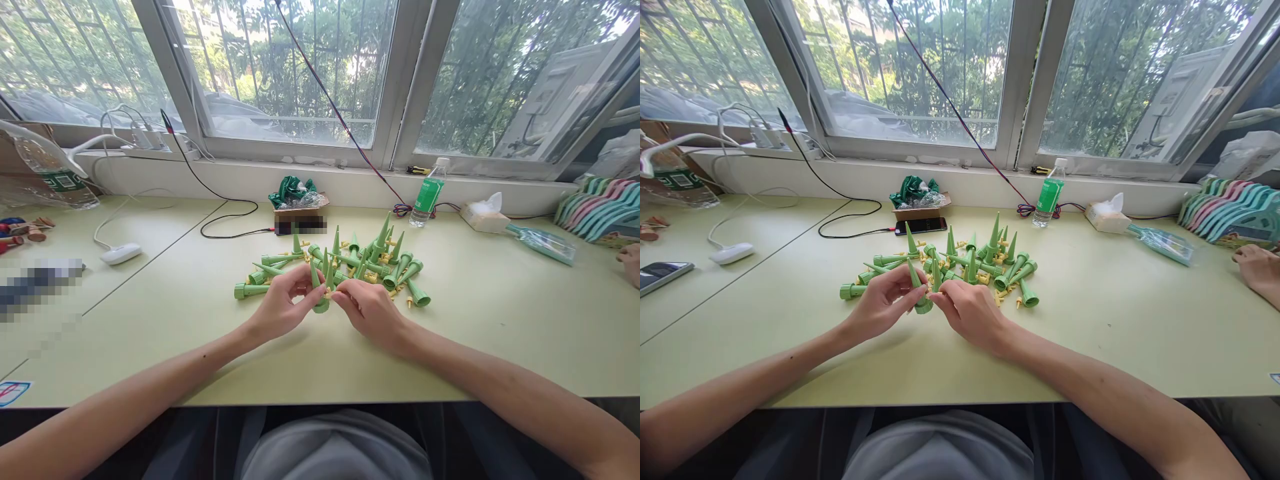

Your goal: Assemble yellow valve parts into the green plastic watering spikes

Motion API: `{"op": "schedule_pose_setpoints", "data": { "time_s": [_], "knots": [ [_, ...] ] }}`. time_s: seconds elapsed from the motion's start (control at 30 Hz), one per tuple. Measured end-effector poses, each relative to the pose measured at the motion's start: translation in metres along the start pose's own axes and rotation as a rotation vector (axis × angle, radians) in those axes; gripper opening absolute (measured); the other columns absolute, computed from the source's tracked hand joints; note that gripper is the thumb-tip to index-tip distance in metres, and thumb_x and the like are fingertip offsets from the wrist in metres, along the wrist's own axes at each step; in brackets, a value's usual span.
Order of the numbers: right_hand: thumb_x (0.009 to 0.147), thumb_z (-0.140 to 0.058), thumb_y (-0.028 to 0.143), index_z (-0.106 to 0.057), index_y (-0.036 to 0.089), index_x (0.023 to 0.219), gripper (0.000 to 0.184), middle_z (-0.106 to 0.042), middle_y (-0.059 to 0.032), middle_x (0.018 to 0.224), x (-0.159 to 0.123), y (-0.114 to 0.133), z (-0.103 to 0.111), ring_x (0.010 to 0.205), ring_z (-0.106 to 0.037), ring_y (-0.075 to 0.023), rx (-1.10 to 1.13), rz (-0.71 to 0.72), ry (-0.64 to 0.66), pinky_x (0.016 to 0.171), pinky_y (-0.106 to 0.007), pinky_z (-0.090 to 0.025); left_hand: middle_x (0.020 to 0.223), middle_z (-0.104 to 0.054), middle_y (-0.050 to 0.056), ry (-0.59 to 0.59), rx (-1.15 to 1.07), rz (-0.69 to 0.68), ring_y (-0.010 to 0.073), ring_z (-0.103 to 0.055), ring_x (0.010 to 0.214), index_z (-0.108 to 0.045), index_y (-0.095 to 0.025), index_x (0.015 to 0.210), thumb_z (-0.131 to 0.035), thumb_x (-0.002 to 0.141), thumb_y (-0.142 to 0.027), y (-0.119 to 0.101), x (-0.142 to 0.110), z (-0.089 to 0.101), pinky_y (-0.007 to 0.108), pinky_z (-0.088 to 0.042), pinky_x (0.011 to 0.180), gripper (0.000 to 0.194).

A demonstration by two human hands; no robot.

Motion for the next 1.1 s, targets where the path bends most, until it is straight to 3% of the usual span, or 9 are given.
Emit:
{"op": "schedule_pose_setpoints", "data": {
  "time_s": [0.2,0.8,1.1],
  "knots": [
    [0.106,-0.042,0.037,-0.062,0.018,0.094,0.030,-0.066,-0.0034,0.079,-0.0005,0.0007,-0.0001,0.063,-0.057,-0.0128,0.017,0.004,-0.017,0.060,-0.024,-0.040,0.078,-0.060,0.001,-0.055,-0.021,0.059,0.0121,-0.058,0.066,-0.062,-0.017,0.093,-0.066,0.091,-0.037,0.0012,0.0025,0.0007,0.023,-0.051,0.055,0.020],
    [0.105,-0.044,0.029,-0.062,0.019,0.100,0.022,-0.065,-0.0046,0.084,-0.0008,0.0001,-0.0016,0.067,-0.058,-0.0138,0.022,0.058,-0.031,0.061,-0.024,-0.042,0.077,-0.061,0.002,-0.004,-0.128,0.174,0.0124,-0.056,0.063,-0.061,-0.016,0.093,-0.069,0.088,-0.041,0.0004,0.0047,-0.0005,0.022,-0.048,0.051,0.027],
    [0.105,-0.043,0.030,-0.060,0.020,0.097,0.022,-0.063,-0.0043,0.086,-0.0008,-0.0003,-0.0026,0.067,-0.056,-0.0135,0.037,0.025,0.007,0.063,-0.024,-0.041,0.075,-0.061,0.001,-0.004,-0.124,0.157,0.0116,-0.055,0.061,-0.062,-0.017,0.092,-0.069,0.088,-0.041,0.0007,0.0045,-0.0006,0.022,-0.048,0.050,0.026]
  ]
}}
Point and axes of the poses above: each hand's wrist, its own x-axis towards the middle knuckle, its own z-axis out of the back of the hand, y = z × x, the point moved 4 cm from there along x, towards the middle knuckle
